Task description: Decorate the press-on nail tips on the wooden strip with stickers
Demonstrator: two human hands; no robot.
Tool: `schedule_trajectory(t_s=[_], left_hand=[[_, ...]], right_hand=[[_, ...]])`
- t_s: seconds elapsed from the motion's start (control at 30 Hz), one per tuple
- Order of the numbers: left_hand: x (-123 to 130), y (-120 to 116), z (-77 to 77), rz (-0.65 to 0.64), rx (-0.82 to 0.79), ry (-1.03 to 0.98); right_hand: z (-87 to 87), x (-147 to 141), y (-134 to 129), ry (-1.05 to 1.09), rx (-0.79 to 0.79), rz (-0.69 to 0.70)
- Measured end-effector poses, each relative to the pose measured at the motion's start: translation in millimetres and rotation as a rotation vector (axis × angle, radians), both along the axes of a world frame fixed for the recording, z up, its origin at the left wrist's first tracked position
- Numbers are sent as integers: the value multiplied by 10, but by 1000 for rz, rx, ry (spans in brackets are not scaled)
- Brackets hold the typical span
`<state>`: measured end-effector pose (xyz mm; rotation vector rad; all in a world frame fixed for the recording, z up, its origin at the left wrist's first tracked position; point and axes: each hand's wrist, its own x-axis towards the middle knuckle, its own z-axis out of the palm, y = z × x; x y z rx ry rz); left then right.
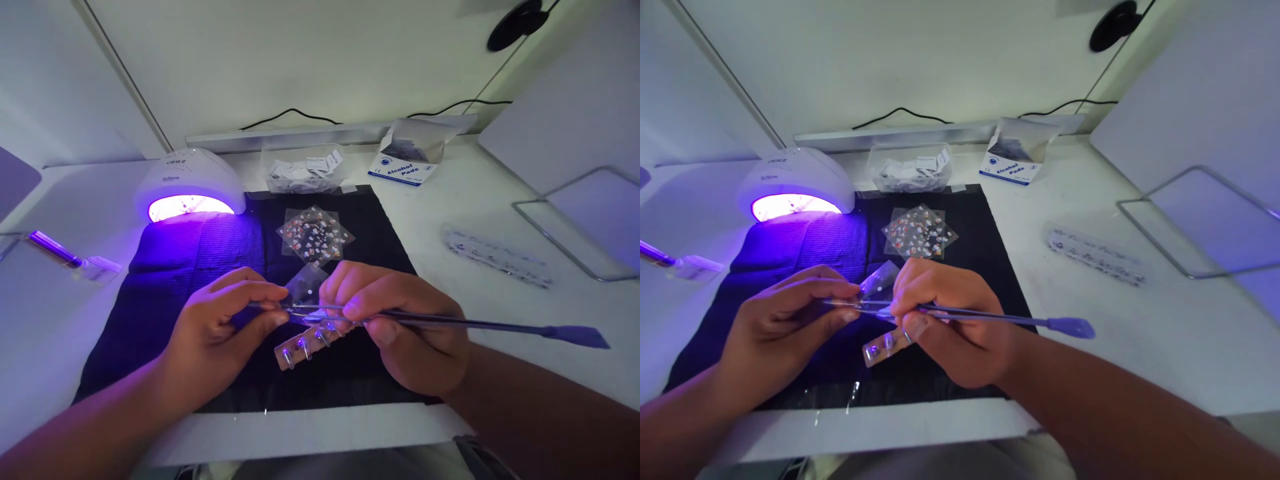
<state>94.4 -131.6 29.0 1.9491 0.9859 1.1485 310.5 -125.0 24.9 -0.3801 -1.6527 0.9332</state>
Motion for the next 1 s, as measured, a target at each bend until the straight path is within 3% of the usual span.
schedule_trajectory(t_s=[0.57,1.0], left_hand=[[-20,2,15,-41,104,22],[-27,-8,52,-65,71,-9]], right_hand=[[9,9,15,11,-29,47],[-15,11,-6,73,-75,71]])
